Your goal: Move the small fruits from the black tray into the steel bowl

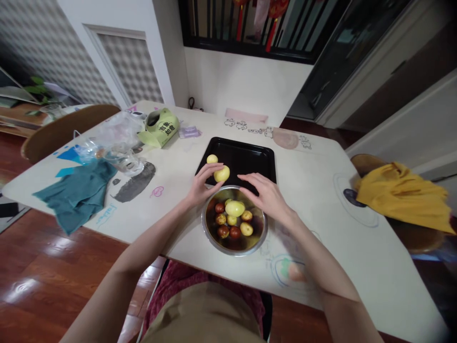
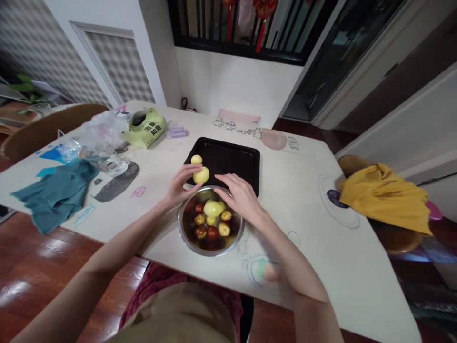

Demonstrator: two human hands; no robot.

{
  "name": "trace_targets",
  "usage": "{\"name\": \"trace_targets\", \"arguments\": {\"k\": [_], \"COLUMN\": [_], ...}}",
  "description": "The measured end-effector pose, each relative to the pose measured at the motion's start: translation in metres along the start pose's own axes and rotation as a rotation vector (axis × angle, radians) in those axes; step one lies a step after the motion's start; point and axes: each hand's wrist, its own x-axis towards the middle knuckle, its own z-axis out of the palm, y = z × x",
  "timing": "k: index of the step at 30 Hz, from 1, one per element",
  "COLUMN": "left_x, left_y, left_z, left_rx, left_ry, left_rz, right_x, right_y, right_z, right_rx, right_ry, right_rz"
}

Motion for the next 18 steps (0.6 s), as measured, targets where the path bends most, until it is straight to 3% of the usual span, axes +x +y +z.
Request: {"name": "trace_targets", "arguments": {"k": [6,13,16,18], "left_x": [-0.005,-0.012,-0.012,-0.01], "left_y": [0.027,0.033,0.036,0.038], "left_z": [0.003,0.005,0.005,0.005], "left_rx": [-0.014,-0.015,-0.035,-0.072], "left_ry": [-0.065,-0.163,-0.175,-0.249], "left_rz": [0.214,0.158,0.109,0.083], "right_x": [-0.004,-0.005,-0.008,-0.013], "right_y": [-0.015,-0.029,-0.032,-0.034], "right_z": [0.006,0.01,-0.005,-0.021], "right_rx": [0.236,0.437,0.366,0.289], "right_ry": [0.011,-0.017,-0.035,-0.068], "right_rz": [0.109,0.26,0.236,0.204]}}
